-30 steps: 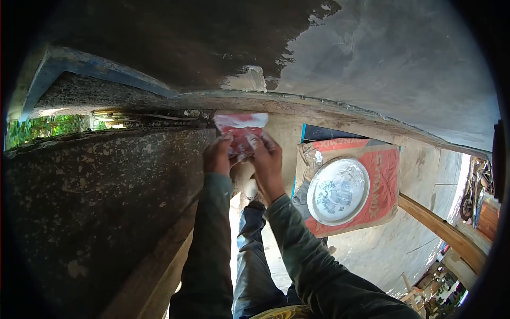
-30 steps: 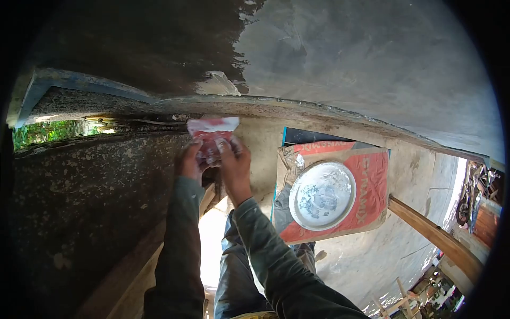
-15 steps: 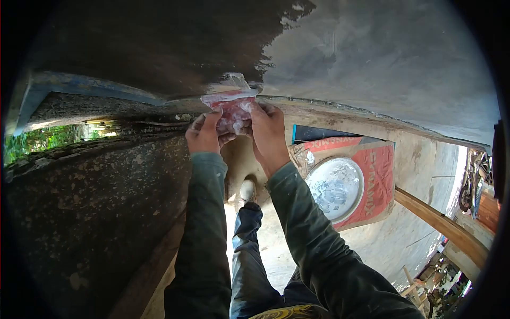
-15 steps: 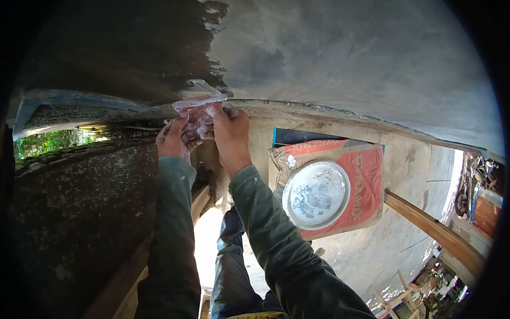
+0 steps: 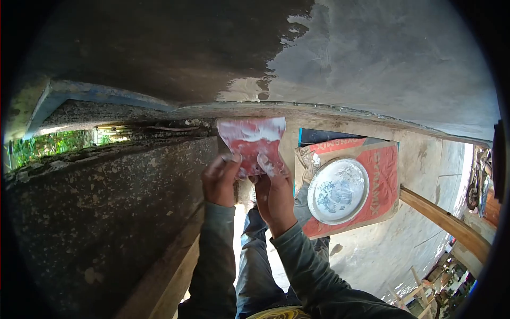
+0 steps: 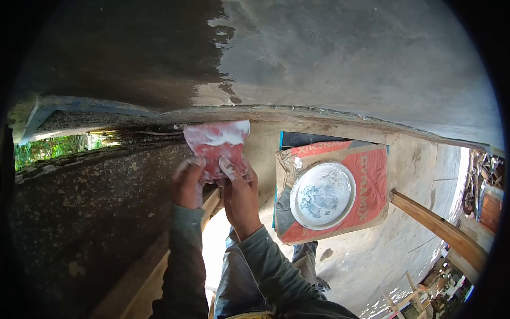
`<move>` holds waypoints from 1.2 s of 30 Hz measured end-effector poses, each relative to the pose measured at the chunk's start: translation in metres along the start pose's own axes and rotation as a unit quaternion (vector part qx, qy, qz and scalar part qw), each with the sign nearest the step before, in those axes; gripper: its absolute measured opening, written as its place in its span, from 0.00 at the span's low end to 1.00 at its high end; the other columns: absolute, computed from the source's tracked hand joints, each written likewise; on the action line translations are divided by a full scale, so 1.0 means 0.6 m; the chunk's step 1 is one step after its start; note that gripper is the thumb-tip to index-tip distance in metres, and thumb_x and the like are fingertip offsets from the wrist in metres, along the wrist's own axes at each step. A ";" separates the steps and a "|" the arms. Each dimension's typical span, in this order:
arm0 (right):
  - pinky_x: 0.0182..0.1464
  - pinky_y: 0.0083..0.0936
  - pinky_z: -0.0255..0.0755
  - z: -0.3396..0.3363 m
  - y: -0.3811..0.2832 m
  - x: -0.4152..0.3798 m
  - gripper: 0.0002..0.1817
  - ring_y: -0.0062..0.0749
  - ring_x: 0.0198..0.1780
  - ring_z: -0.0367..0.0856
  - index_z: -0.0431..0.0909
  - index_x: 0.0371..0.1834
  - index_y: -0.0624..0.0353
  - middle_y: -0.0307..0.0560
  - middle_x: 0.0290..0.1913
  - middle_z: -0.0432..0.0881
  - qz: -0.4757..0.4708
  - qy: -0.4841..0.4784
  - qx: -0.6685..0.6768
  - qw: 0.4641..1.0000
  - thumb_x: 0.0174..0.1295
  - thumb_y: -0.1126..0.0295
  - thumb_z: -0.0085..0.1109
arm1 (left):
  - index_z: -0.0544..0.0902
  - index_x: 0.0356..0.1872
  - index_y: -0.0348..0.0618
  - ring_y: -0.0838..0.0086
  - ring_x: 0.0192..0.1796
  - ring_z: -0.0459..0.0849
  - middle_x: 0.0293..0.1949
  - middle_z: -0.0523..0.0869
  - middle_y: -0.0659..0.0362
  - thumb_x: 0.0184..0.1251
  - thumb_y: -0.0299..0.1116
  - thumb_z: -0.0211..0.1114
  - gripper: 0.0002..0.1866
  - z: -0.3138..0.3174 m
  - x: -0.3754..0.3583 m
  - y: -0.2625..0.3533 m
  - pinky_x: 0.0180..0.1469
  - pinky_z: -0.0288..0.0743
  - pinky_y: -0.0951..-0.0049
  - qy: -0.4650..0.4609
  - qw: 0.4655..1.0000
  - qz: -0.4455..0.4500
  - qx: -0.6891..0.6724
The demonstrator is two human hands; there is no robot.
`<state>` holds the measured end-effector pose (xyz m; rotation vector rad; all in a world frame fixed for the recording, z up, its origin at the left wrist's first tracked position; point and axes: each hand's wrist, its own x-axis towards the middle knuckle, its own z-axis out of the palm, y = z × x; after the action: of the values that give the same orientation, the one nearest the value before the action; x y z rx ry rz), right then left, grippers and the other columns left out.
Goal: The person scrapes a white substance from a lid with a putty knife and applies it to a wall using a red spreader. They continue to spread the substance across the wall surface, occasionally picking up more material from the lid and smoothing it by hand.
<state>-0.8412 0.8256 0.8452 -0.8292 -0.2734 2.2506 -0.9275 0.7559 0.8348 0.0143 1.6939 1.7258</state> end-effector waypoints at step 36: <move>0.41 0.28 0.81 -0.132 0.196 0.240 0.12 0.29 0.40 0.83 0.78 0.53 0.64 0.43 0.43 0.83 -0.150 0.123 0.016 0.981 0.67 0.77 0.57 | 0.76 0.65 0.47 0.50 0.60 0.80 0.58 0.83 0.50 0.72 0.54 0.59 0.28 0.058 0.187 0.641 0.64 0.68 0.52 0.134 0.179 0.740 0.634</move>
<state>-0.9340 0.8357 0.6659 -0.9688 -0.2286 1.8482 -1.1741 0.8817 1.1263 3.0855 2.9037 -0.1667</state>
